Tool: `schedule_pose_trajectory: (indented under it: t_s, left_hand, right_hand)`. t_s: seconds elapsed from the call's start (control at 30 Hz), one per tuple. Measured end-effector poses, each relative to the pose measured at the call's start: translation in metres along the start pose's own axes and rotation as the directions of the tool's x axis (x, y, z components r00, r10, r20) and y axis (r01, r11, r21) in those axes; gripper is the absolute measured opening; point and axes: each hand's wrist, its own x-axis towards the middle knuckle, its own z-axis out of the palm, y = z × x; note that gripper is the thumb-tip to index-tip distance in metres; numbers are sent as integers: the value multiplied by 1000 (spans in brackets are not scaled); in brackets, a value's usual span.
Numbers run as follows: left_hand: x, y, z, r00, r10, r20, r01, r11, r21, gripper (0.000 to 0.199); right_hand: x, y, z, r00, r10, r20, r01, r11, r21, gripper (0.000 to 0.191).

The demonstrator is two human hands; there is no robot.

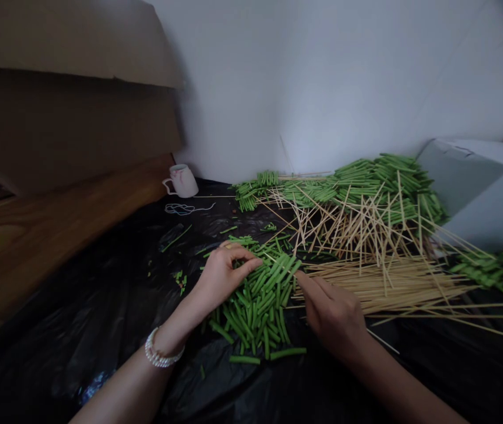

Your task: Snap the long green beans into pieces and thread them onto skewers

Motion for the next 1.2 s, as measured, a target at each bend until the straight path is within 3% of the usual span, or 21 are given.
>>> schedule_pose_trajectory:
  t_s: [0.1,0.2,0.33,0.43,0.5,0.63,0.73,0.8,0.87,1.0,1.07,1.2]
  left_hand:
    - [-1,-3,-1,993,54,108,-83,957,278,21]
    - [-4,-2,-1,981,45,191,-126,892,434,25]
    - [-8,5,-1,971,22,236,-146,839,524,25]
    - [-8,7,-1,966,22,256,-148,862,485,18]
    - [-7,6,0,975,41,220,-131,901,413,14]
    - [-3,3,0,998,60,25,-63,986,154,12]
    - [-2,2,1,995,-69,-72,58,987,-151,9]
    - [-1,3,3,978,-202,-57,164,904,-395,12]
    - [0,3,4,952,-306,24,254,741,-621,17]
    - [1,4,5,909,-358,216,362,416,-834,25]
    - [1,6,5,896,-358,261,389,351,-852,27]
    - [0,8,6,881,-376,286,410,310,-857,28]
  right_hand:
    - [0,1,0,1000,-2,-1,2,1000,6,31]
    - [0,0,0,1000,3,18,-3,1000,5,31]
    - [-1,0,2,1000,9,23,-9,1000,6,32]
    - [-1,0,2,1000,10,20,-10,1000,5,32]
    - [-1,0,3,1000,7,13,-7,1000,7,31]
    - [0,0,2,1000,3,-3,-3,1000,18,32]
    - [0,0,1,1000,0,-12,0,1000,14,31]
    - [0,0,1,1000,-3,-12,3,1000,18,30]
    - [0,0,1,1000,-5,-13,5,1000,25,30]
    - [-1,-1,2,1000,-3,-12,4,1000,29,30]
    - [-1,-1,2,1000,-7,-7,7,1000,27,30]
    - [-2,-2,3,1000,-18,-8,18,999,34,31]
